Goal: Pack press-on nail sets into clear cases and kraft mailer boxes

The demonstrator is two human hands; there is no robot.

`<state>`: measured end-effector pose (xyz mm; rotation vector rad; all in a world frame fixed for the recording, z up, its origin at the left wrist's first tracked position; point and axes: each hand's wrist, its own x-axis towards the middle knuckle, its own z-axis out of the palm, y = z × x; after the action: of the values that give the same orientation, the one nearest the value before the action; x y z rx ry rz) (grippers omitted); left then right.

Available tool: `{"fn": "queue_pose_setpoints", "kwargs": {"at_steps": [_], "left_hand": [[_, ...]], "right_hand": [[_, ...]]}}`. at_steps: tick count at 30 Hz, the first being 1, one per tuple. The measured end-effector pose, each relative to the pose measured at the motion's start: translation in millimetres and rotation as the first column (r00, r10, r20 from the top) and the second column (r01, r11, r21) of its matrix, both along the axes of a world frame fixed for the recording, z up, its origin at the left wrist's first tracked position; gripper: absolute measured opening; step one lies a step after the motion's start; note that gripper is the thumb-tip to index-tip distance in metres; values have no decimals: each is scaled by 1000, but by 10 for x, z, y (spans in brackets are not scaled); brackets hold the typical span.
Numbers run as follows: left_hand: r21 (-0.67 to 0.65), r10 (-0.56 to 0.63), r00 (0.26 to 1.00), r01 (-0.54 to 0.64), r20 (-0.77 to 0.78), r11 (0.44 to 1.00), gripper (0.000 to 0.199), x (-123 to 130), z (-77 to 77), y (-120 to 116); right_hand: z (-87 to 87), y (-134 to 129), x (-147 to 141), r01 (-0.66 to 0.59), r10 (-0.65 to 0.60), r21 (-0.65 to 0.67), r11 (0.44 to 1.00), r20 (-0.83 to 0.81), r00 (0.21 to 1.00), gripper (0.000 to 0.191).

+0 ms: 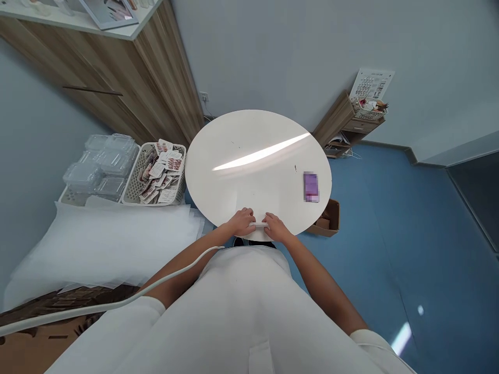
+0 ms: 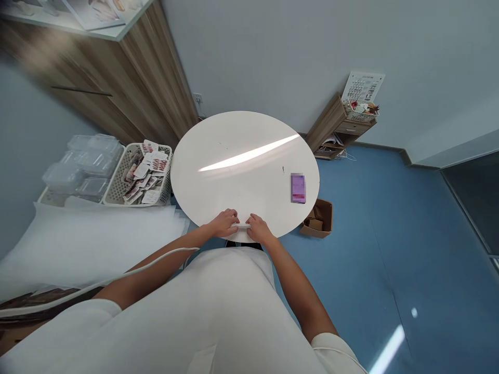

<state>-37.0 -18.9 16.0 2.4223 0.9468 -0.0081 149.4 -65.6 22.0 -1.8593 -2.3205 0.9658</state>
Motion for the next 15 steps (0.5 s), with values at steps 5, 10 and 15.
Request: {"fn": "queue_pose_setpoints", "kwargs": {"at_steps": [5, 10, 15], "left_hand": [[-246, 96, 995, -95, -7, 965, 37, -25, 14, 231], [-380, 253, 967, -243, -26, 892, 36, -147, -26, 415], [-536, 440, 896, -399, -56, 744, 29, -230, -208, 505]], "right_hand": [[18, 227, 94, 16, -21, -98, 995, -51, 998, 26], [-17, 428, 213, 185, -222, -237, 954, -139, 965, 28], [-128, 559, 290, 283, -352, -348, 894, -152, 924, 27]]}}
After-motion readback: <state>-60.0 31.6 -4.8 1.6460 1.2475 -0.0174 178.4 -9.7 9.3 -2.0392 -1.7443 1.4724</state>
